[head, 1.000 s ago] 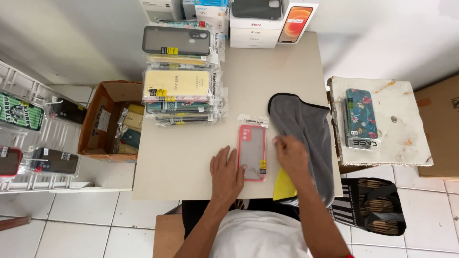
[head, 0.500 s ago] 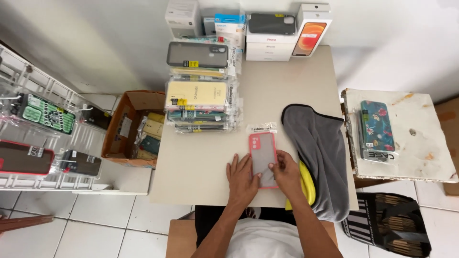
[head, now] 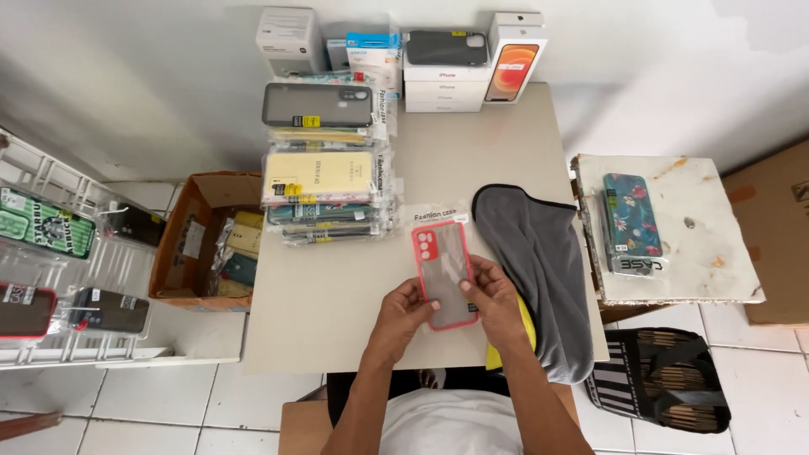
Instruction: Organizing and inspecting phone cases by removing them from packaging and stacking them on a table.
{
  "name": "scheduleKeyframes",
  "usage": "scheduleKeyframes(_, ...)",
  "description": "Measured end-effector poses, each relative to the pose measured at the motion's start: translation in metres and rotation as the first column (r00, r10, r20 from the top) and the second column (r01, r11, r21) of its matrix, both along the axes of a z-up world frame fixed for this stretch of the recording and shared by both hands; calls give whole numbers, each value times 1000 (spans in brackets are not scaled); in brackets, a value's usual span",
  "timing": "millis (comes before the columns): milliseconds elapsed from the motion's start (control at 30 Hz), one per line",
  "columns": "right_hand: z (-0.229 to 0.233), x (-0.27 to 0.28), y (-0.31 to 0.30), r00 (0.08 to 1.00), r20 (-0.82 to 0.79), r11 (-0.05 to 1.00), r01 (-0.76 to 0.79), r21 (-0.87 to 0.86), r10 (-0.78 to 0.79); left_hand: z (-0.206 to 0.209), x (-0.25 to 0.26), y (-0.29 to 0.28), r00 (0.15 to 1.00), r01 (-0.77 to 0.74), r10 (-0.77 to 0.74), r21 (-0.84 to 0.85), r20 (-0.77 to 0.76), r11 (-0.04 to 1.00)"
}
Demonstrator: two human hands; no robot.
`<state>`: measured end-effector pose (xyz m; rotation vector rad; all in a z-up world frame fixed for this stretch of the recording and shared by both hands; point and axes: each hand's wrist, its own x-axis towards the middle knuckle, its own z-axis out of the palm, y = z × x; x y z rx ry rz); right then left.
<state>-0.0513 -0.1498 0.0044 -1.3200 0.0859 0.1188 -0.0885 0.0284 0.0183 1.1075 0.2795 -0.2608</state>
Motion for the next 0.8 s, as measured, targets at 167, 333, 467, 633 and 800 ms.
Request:
scheduleKeyframes(167, -5, 8, -9, 999, 12, 999, -34, -23, 34, 2, -4, 12, 998, 63, -64, 66, 22, 996)
scheduleKeyframes(333, 15, 28, -21, 998, 66, 998, 2, -57, 2, 9, -9, 28, 973, 222, -228, 132, 29, 966)
scheduleKeyframes(467, 0, 46, -37, 996, 38, 983, -74, -167, 81, 19, -11, 43, 954, 288, -297, 168, 30, 943)
scheduleKeyframes(633, -3, 39, -36, 995, -73, 955, -79, -286, 61, -24, -9, 68, 995, 97, -97, 45, -1, 994)
scheduleKeyframes(800, -21, 28, -30, 987, -154, 959, 1, -284, -47, -58, -6, 77, 977, -211, 209, -331, -41, 920)
